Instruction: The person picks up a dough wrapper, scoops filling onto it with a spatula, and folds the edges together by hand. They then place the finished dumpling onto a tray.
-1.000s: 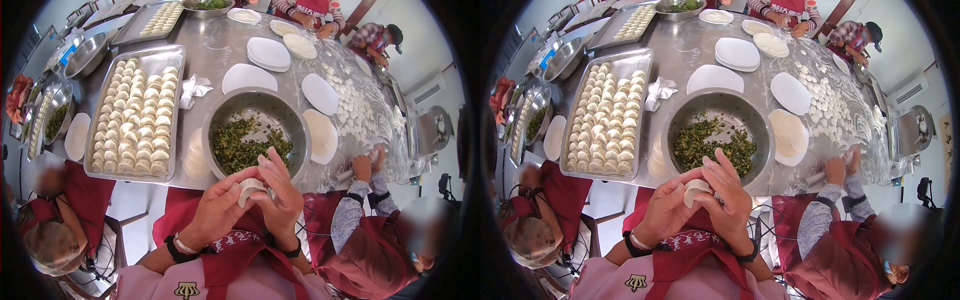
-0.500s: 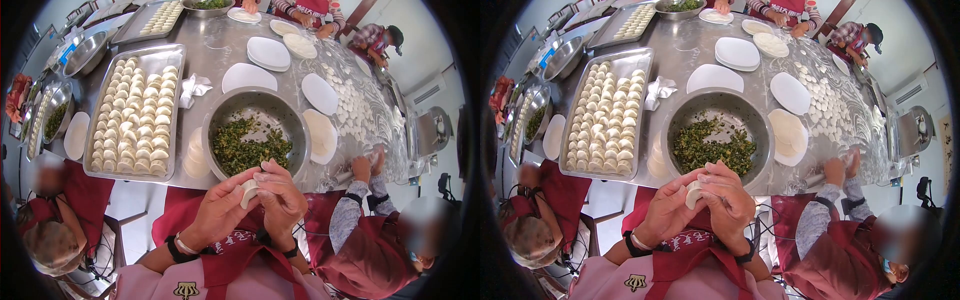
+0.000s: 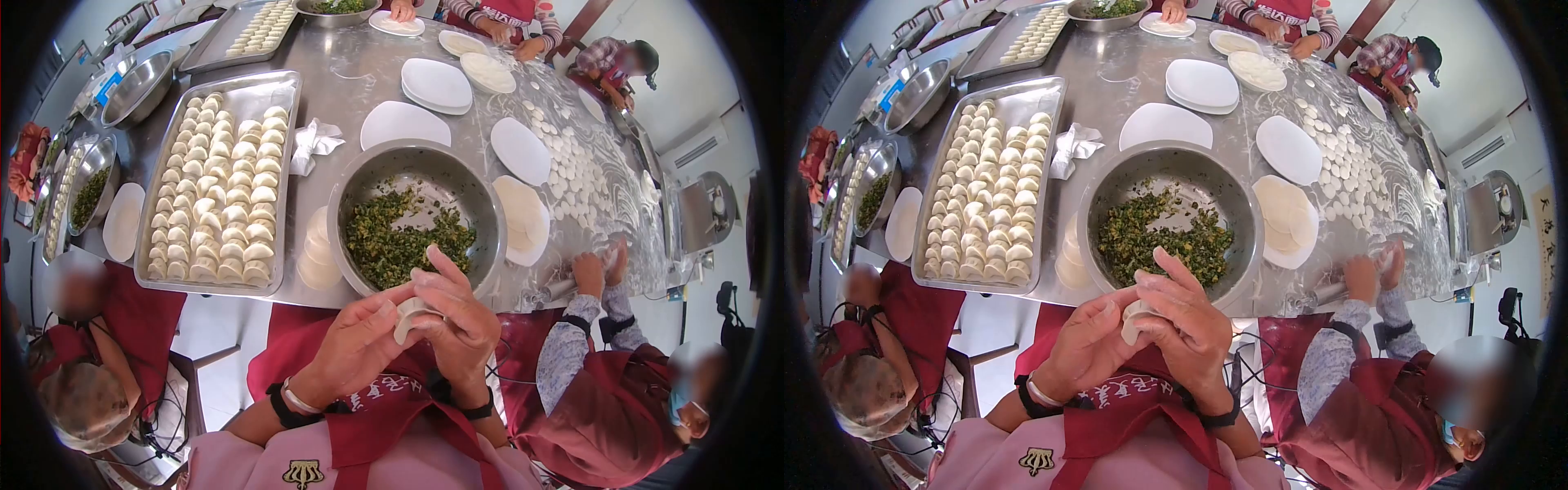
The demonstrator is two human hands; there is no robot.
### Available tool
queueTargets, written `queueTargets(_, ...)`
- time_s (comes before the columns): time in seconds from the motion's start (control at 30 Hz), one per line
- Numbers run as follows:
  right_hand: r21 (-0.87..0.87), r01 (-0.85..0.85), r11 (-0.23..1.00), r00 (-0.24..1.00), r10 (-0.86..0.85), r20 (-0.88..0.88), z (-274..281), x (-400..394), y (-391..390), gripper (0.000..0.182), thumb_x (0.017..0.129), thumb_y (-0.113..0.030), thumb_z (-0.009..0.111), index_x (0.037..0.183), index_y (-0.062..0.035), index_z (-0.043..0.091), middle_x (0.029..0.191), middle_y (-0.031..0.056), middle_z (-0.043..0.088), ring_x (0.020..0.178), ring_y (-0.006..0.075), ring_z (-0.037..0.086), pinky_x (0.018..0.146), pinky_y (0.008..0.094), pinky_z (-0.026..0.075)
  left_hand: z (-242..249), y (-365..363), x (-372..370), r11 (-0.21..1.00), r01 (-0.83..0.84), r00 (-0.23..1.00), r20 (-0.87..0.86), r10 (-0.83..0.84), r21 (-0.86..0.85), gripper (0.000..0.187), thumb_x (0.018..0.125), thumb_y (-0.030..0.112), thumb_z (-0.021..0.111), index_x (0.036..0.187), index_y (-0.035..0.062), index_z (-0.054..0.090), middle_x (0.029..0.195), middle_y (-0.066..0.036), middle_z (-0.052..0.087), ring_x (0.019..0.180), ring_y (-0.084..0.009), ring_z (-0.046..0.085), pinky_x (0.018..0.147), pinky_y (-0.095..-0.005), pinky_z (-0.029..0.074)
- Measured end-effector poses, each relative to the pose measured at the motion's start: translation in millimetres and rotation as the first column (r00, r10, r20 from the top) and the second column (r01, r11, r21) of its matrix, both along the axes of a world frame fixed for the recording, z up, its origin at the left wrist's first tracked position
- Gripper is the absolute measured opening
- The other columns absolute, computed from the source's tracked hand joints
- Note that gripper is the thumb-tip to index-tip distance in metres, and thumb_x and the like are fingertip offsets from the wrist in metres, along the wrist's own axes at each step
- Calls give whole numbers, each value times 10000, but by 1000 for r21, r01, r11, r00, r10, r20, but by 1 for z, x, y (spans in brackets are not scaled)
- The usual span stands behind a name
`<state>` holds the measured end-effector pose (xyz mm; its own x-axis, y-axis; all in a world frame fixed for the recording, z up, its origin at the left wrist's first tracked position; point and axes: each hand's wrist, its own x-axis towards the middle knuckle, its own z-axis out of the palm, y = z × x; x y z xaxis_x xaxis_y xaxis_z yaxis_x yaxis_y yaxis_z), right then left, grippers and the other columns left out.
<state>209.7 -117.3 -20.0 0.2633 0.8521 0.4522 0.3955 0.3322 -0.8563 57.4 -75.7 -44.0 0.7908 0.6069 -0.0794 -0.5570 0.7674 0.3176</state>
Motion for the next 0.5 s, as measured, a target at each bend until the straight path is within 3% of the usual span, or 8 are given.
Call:
queueTargets(0.23, 53, -96, 994, 989, 90, 118, -10, 12, -2, 197, 790, -92, 767, 973, -23, 743, 1070, 146, 737, 1221, 363, 609, 1064, 475, 449, 5, 2, 2, 999, 36, 999, 28, -36, 8, 579, 1065, 288, 451, 1480, -88, 302, 1423, -148, 473, 1318, -218, 485, 1137, -406, 384)
queueTargets(0.33, -30, -116, 993, 993, 117, 30, -1, 11, 0, 279, 785, -116, 773, 1042, -17, 726, 1126, 158, 721, 1232, 375, 599, 1056, 484, 456, 4, 4, -2, 999, 32, 999, 1, -32, 42, 586, 1064, 307, 449, 1479, -82, 309, 1423, -150, 476, 1316, -222, 488, 1143, -408, 376)
queueTargets(0.5, -19, -67, 998, 998, 67, -4, -3, 11, -7, 359, 761, -100, 799, 1096, -9, 706, 1153, 177, 709, 1236, 392, 591, 1053, 482, 459, 10, 6, -1, 999, 29, 999, 13, -30, 44, 600, 1066, 332, 438, 1478, -85, 312, 1431, -153, 478, 1320, -230, 489, 1149, -408, 371)
